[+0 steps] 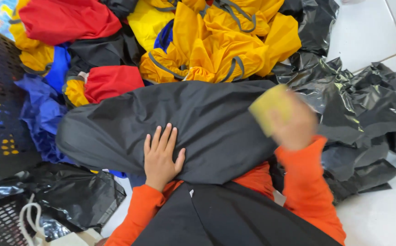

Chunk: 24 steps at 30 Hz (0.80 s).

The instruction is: Cleaning a black fabric cover with a yellow sponge and then folding it on a padded surface.

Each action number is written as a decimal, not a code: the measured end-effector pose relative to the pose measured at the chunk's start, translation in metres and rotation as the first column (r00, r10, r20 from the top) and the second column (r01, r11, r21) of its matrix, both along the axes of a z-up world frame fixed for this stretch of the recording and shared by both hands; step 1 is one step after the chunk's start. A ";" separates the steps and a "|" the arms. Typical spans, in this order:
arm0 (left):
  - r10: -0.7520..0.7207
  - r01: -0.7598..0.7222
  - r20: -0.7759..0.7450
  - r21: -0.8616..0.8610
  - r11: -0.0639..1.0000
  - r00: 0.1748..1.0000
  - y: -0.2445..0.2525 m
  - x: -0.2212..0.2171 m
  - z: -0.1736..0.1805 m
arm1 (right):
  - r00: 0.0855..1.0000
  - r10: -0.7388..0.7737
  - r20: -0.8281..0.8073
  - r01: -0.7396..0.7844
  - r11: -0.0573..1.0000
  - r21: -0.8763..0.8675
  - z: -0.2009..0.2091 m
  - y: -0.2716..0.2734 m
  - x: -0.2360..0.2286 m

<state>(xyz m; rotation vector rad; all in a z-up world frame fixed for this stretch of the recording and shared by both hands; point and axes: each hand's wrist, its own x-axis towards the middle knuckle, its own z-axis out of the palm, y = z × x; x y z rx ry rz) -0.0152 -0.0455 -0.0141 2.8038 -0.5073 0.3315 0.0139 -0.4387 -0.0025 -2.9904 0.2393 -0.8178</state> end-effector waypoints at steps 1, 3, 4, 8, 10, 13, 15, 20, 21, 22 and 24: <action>-0.004 0.004 -0.008 0.002 1.000 1.000 0.000 0.001 0.001 | 0.967 0.212 -0.139 -0.160 0.935 0.316 0.015 0.036 -0.012; -0.004 0.005 -0.018 0.004 1.000 1.000 0.000 0.000 0.003 | 0.871 0.450 -0.198 -0.247 0.749 0.615 0.009 0.071 -0.027; -0.005 0.005 -0.024 0.004 1.000 1.000 -0.001 0.000 0.003 | 0.830 0.465 -0.309 -0.250 0.804 0.539 -0.010 0.069 -0.030; -0.019 0.020 -0.038 0.026 0.999 0.999 0.003 -0.001 0.002 | 0.955 0.221 -0.200 -0.158 0.944 0.289 -0.068 0.005 0.019; -0.037 0.037 -0.044 0.014 0.999 0.998 0.006 -0.002 0.004 | 0.978 -0.002 -0.210 0.027 0.993 0.118 -0.076 -0.044 0.029; -0.072 0.070 -0.020 -0.058 0.996 0.997 0.016 0.001 0.008 | 0.988 -0.144 -0.063 0.146 0.989 0.023 -0.055 -0.071 0.038; -0.080 0.081 0.013 -0.121 0.989 0.997 0.029 0.008 0.014 | 0.997 -0.057 0.055 0.052 0.995 0.085 -0.025 -0.046 0.035; 0.301 -0.317 0.196 0.051 0.947 0.933 0.088 0.018 0.034 | 0.810 0.569 0.142 -0.410 0.376 0.831 0.022 0.093 -0.014; 0.315 -0.331 0.197 0.053 0.942 0.928 0.106 0.019 0.033 | 0.801 0.581 0.143 -0.416 0.369 0.831 0.015 0.096 -0.013; 0.402 -0.422 0.195 0.074 0.903 0.895 0.123 0.019 0.033 | 0.748 0.662 0.033 -0.486 0.514 0.707 0.008 0.099 -0.012; 0.487 -0.514 0.210 0.099 0.852 0.848 0.157 0.022 0.029 | 0.694 0.716 -0.077 -0.571 0.612 0.548 -0.015 0.086 0.004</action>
